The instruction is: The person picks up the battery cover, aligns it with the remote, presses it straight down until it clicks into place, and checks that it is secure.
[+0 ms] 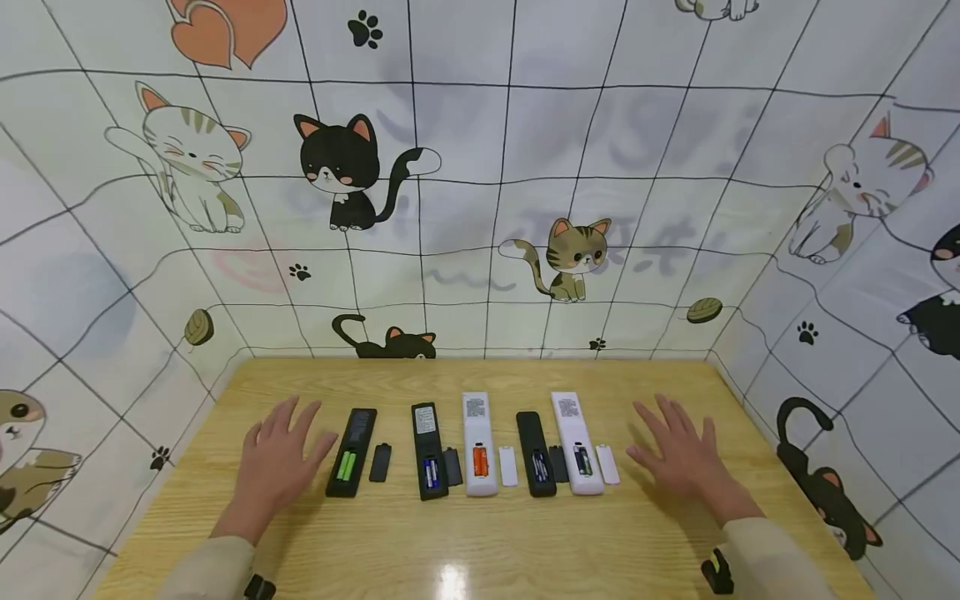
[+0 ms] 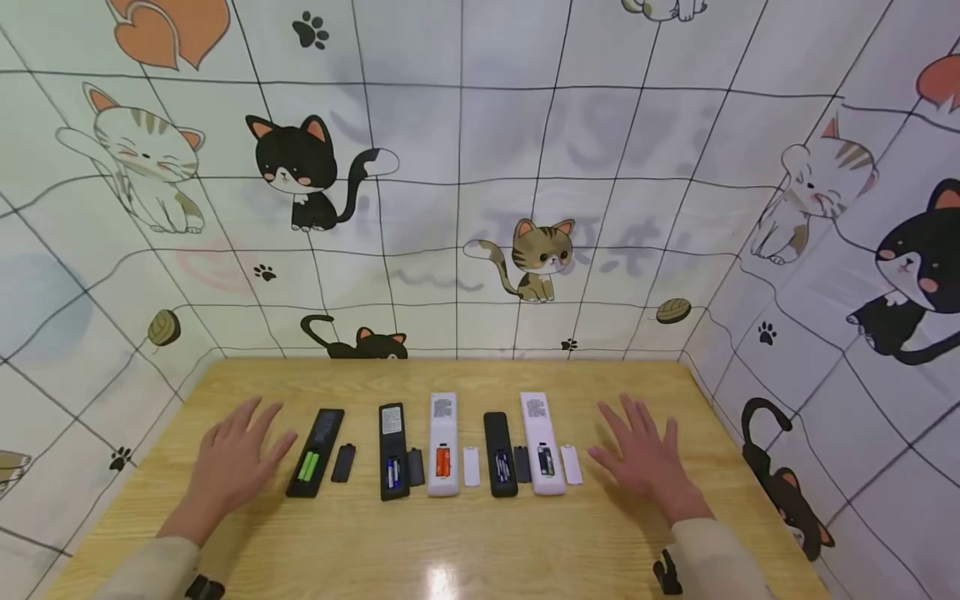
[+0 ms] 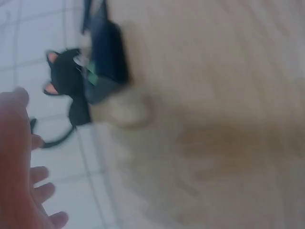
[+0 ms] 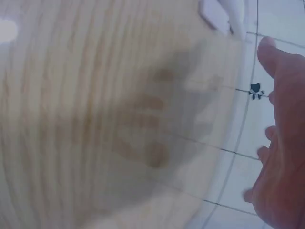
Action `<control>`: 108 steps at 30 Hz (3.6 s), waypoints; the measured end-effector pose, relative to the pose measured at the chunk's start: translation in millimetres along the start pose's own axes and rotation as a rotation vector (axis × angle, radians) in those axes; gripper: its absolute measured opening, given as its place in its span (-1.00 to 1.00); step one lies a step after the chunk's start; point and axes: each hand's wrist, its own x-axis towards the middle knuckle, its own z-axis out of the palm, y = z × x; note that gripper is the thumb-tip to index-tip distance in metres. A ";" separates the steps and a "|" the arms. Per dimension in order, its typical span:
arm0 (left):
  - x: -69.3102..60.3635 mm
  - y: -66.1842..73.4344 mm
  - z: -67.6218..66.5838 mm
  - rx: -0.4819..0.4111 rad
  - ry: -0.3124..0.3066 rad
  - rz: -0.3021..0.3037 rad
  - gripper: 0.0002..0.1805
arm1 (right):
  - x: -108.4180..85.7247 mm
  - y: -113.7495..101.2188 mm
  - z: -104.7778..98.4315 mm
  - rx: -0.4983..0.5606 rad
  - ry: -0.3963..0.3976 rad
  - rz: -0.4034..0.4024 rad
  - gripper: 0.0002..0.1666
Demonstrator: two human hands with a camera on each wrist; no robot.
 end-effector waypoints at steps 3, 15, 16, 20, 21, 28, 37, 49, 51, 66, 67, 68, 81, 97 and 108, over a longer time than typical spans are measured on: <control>7.6 21.1 -6.4 -0.026 -0.005 0.007 -0.32 | 0.2 -2.6 -9.1 -0.021 -0.009 -0.033 -0.14; 37.7 123.5 -5.8 -0.096 -0.089 0.127 -0.54 | 3.2 -18.5 -39.3 -0.029 -0.073 -0.100 -0.17; 39.7 132.4 -3.3 -0.105 -0.095 0.144 -0.56 | 3.5 -19.2 -40.0 -0.028 -0.079 -0.104 -0.18; 44.6 167.5 5.6 -0.183 -0.141 0.186 -0.58 | 4.8 -21.6 -38.9 -0.042 -0.112 -0.109 -0.25; 45.6 175.6 7.6 -0.203 -0.153 0.199 -0.59 | 5.3 -22.1 -38.0 -0.048 -0.124 -0.110 -0.27; 58.4 222.7 22.7 -0.406 -0.264 0.242 -0.64 | 13.2 -24.9 -28.7 -0.061 -0.184 -0.107 -0.37; 69.2 270.4 55.9 -0.662 -0.376 0.127 -0.65 | 15.0 -32.7 -22.9 -0.045 -0.178 -0.113 -0.40; 86.0 315.0 74.8 -0.743 -0.400 -0.058 -0.61 | 20.4 -37.0 -9.1 -0.041 -0.207 -0.113 -0.41; 88.2 320.0 78.6 -0.739 -0.387 -0.074 -0.61 | 21.4 -36.3 -6.6 -0.048 -0.205 -0.128 -0.42; 98.1 344.7 103.0 -0.575 -0.383 -0.083 -0.42 | 24.7 -33.2 5.6 -0.017 -0.252 -0.053 -0.42; 98.3 346.0 103.7 -0.560 -0.379 -0.084 -0.41 | 24.6 -33.9 6.1 -0.015 -0.249 -0.052 -0.42; 98.5 347.3 104.2 -0.538 -0.377 -0.084 -0.40 | 24.4 -34.6 6.4 -0.013 -0.248 -0.056 -0.41; 96.1 377.3 106.6 -0.365 -0.356 -0.174 -0.40 | 24.6 -38.5 7.3 0.059 -0.249 -0.037 -0.58; 97.4 378.9 113.8 -0.524 -0.316 -0.238 -0.22 | 22.5 -32.0 5.1 0.380 -0.326 -0.013 -0.55; 100.8 371.9 113.4 -0.632 -0.354 -0.307 0.01 | 20.6 -26.2 1.6 0.395 -0.253 -0.023 -0.75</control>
